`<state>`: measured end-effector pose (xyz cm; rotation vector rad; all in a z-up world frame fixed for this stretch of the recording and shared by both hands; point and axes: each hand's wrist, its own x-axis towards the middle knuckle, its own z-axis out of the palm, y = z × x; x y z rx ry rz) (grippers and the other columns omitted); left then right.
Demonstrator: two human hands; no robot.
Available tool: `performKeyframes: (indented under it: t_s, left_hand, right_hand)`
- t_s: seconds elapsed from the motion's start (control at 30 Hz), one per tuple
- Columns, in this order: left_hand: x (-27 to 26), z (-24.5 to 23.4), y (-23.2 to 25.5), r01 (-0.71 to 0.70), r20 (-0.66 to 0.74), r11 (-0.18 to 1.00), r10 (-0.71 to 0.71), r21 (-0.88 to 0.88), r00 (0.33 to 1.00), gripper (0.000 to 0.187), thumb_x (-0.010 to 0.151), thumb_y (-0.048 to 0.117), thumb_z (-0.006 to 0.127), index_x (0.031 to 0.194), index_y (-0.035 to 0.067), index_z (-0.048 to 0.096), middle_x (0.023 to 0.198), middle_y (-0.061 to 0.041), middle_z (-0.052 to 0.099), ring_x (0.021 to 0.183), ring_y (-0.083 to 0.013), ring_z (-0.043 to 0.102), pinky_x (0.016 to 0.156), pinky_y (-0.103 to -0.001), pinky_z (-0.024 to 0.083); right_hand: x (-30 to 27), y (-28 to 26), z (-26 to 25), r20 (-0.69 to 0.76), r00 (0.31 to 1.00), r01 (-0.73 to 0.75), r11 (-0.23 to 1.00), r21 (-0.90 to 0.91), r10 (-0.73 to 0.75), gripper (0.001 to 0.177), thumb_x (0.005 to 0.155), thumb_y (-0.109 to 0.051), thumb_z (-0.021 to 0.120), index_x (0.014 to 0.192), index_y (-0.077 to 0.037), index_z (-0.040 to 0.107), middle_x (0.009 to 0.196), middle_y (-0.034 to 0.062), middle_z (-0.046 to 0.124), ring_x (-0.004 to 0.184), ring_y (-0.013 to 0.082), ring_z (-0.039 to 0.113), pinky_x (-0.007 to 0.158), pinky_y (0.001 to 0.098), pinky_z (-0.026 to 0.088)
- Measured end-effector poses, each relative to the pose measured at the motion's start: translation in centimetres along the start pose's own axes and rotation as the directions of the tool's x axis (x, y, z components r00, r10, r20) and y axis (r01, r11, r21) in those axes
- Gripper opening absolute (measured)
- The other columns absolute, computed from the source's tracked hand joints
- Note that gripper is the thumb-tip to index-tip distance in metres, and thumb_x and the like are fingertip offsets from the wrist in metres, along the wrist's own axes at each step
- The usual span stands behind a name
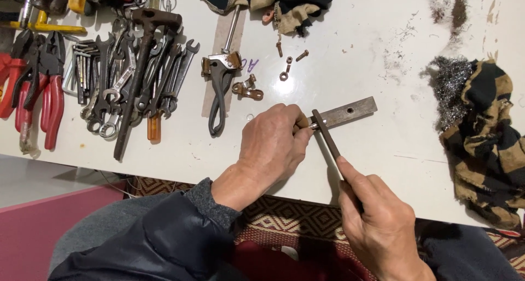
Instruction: The person cleans a small metal bolt with a steel wool pad, then uses a metal file to scrape a rectangular metal bar. They briefly reach into a red bucket to retrieve an item before returning to file the bar on the table.
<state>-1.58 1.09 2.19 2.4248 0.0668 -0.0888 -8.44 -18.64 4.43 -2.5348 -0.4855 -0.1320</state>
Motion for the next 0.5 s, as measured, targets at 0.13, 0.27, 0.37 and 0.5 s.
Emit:
performKeyframes:
  t_s: [0.13, 0.27, 0.37, 0.5]
  left_hand:
    - [-0.2, 0.3, -0.3, -0.004, -0.010, 1.000, 0.004, -0.010, 1.000, 0.013, 0.090, 0.027, 0.067, 0.091, 0.014, 0.070, 0.083, -0.006, 0.068, 0.068, -0.0321, 0.066, 0.055, -0.048, 0.051]
    - [-0.4, 1.0, -0.7, -0.059, -0.078, 0.998, 0.056, -0.028, 0.995, 0.012, 0.089, 0.027, 0.067, 0.089, 0.015, 0.069, 0.081, -0.005, 0.066, 0.066, -0.0322, 0.064, 0.052, -0.048, 0.048]
    - [-0.3, 0.9, -0.8, -0.041, -0.086, 0.998, 0.036, -0.054, 0.996, 0.015, 0.088, 0.029, 0.068, 0.088, 0.014, 0.072, 0.081, -0.005, 0.069, 0.068, -0.0318, 0.065, 0.056, -0.048, 0.049]
    - [-0.2, 0.1, -0.2, 0.047, -0.016, 0.995, -0.048, -0.087, 0.999, 0.017, 0.088, 0.029, 0.067, 0.087, 0.014, 0.074, 0.082, -0.006, 0.071, 0.073, -0.0290, 0.067, 0.063, -0.046, 0.051]
  right_hand:
    - [-0.3, 0.1, 0.1, 0.006, 1.000, -0.015, 1.000, -0.015, 0.016, 0.041, 0.093, -0.005, 0.068, 0.133, -0.012, 0.067, 0.077, 0.0004, 0.062, 0.060, 0.0146, 0.055, 0.055, 0.0311, 0.050]
    - [0.3, -1.1, -0.4, 0.000, 0.993, -0.121, 0.985, 0.120, 0.121, 0.037, 0.092, -0.008, 0.066, 0.129, -0.004, 0.068, 0.091, 0.0064, 0.075, 0.071, 0.0147, 0.068, 0.072, 0.0273, 0.055]
    - [0.1, -1.1, -0.6, -0.017, 0.997, -0.077, 0.994, 0.078, 0.079, 0.035, 0.090, -0.006, 0.068, 0.125, -0.006, 0.068, 0.099, 0.0057, 0.076, 0.077, 0.0150, 0.071, 0.077, 0.0278, 0.055]
    - [-0.4, -1.0, -0.5, -0.009, 1.000, -0.027, 0.995, 0.091, 0.028, 0.039, 0.088, -0.004, 0.070, 0.126, -0.003, 0.066, 0.119, 0.0111, 0.074, 0.096, 0.0172, 0.074, 0.090, 0.0282, 0.056]
